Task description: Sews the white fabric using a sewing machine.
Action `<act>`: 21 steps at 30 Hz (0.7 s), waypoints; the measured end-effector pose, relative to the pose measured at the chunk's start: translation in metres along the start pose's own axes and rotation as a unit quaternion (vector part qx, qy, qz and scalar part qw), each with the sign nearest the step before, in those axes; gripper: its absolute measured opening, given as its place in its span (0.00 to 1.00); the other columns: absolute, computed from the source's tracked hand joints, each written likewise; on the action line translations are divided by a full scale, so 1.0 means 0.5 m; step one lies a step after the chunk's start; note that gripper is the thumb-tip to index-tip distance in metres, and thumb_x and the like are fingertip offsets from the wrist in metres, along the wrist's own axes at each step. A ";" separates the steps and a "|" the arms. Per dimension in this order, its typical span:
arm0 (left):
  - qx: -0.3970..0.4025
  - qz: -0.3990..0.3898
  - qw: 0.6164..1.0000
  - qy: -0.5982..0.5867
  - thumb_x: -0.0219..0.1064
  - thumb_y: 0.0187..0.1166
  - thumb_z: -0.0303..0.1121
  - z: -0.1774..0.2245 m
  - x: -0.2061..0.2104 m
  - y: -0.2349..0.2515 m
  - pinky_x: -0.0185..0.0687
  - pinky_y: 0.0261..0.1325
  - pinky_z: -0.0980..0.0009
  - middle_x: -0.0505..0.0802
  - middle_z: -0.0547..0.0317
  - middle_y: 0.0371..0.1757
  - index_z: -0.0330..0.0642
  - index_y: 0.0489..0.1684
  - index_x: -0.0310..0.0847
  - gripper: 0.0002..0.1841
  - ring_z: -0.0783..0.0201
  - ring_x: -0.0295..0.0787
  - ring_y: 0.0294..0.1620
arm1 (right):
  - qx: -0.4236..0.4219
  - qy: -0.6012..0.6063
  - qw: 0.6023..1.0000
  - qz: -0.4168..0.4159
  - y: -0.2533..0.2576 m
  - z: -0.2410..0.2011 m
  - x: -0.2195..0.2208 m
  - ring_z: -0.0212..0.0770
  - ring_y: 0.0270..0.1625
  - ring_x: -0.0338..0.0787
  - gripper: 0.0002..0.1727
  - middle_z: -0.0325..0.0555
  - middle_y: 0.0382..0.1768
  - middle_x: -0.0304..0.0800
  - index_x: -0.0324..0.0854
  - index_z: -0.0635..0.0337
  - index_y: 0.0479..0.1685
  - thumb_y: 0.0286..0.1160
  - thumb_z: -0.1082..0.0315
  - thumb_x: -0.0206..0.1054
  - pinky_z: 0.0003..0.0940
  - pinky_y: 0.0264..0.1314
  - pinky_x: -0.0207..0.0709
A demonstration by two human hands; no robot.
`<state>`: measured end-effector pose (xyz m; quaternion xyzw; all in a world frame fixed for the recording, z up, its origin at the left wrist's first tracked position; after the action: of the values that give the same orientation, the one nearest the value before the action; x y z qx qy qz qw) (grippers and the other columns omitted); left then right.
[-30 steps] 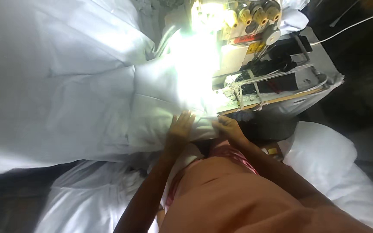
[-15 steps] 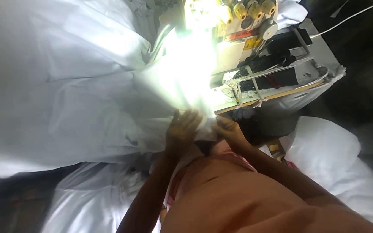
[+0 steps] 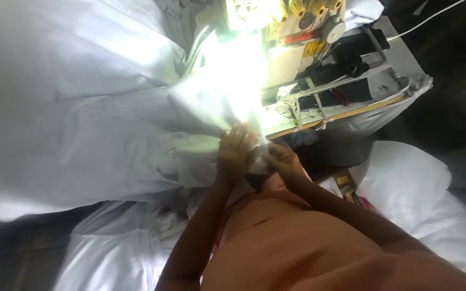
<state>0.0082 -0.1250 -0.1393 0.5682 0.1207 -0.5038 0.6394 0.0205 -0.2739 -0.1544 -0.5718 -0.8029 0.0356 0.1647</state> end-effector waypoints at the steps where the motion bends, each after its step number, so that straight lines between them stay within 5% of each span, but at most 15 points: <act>1: 0.004 0.001 1.000 0.007 0.58 0.87 0.39 -0.003 0.006 -0.007 0.57 0.86 0.42 0.87 0.40 0.73 0.41 0.67 0.84 0.18 0.39 0.78 0.80 | -0.001 0.002 1.000 0.002 0.001 0.002 0.000 0.22 0.32 0.89 0.12 0.36 0.35 0.93 0.82 0.67 0.59 0.81 0.76 0.65 0.20 0.38 0.84; 8: -0.006 0.001 0.999 0.046 0.58 0.83 0.24 0.018 -0.001 -0.017 0.68 0.79 0.43 0.90 0.41 0.69 0.41 0.55 0.87 0.12 0.39 0.84 0.74 | -0.003 -0.012 1.000 0.010 0.005 0.004 -0.008 0.21 0.32 0.86 0.08 0.36 0.34 0.91 0.84 0.69 0.53 0.81 0.77 0.63 0.18 0.38 0.82; 13: -0.043 0.003 0.999 -0.017 0.63 0.82 0.23 0.029 -0.017 -0.012 0.89 0.50 0.62 0.96 0.43 0.45 0.31 0.49 0.90 0.09 0.50 0.95 0.43 | -0.014 -0.024 1.000 0.001 0.008 0.015 -0.006 0.20 0.30 0.84 0.08 0.34 0.33 0.90 0.85 0.67 0.51 0.82 0.75 0.64 0.17 0.36 0.80; 18: -0.215 0.013 0.968 -0.130 0.54 0.89 0.24 -0.008 -0.021 0.013 0.84 0.55 0.65 0.92 0.41 0.42 0.26 0.53 0.85 0.13 0.56 0.90 0.44 | -0.026 -0.036 0.999 0.000 0.009 0.010 -0.006 0.20 0.33 0.86 0.08 0.35 0.35 0.90 0.85 0.67 0.50 0.82 0.74 0.64 0.18 0.40 0.82; 21: -0.134 0.002 0.985 -0.112 0.56 0.89 0.27 0.012 -0.022 0.007 0.79 0.68 0.59 0.92 0.39 0.54 0.28 0.55 0.85 0.13 0.49 0.89 0.59 | -0.021 -0.028 0.999 -0.002 0.005 0.012 -0.005 0.21 0.32 0.85 0.07 0.34 0.33 0.89 0.84 0.65 0.50 0.83 0.73 0.63 0.18 0.37 0.81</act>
<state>0.0034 -0.1251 -0.1272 0.4176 0.1135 -0.5423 0.7202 0.0216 -0.2746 -0.1613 -0.5721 -0.8090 0.0349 0.1302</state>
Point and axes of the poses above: each hand's wrist, its own y-axis towards the middle knuckle, its own x-axis out of the palm, z = x × y, the point moved 6 cm from there along y, towards the middle knuckle
